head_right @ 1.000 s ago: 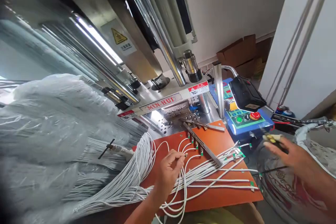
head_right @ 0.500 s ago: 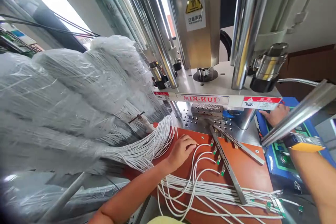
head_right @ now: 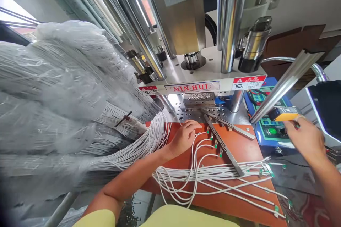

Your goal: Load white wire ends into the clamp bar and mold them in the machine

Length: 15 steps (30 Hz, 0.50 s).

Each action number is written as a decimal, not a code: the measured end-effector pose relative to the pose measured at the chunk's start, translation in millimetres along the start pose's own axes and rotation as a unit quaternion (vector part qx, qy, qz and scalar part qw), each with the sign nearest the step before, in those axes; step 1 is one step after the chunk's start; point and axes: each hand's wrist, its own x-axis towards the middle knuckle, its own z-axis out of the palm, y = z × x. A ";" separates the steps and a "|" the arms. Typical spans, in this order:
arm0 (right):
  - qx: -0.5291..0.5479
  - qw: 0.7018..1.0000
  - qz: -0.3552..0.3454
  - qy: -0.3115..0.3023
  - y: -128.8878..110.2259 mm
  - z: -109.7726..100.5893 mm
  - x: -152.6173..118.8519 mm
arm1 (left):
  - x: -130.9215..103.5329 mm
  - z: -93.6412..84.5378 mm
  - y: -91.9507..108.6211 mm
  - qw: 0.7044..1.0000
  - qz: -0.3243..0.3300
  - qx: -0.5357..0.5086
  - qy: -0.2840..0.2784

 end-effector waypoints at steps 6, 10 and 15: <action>0.204 0.950 -0.197 -0.133 -74.4 -24.9 -158.5 | 48.0 -12.6 19.3 0.992 0.113 -0.042 0.025; 0.144 0.931 -0.310 -0.128 -120.0 2.3 -163.0 | 67.5 -13.5 18.1 0.990 0.123 -0.001 -0.064; 0.129 0.918 -0.357 -0.116 -128.5 36.8 -139.9 | 66.1 1.1 -6.6 0.951 0.159 0.086 -0.252</action>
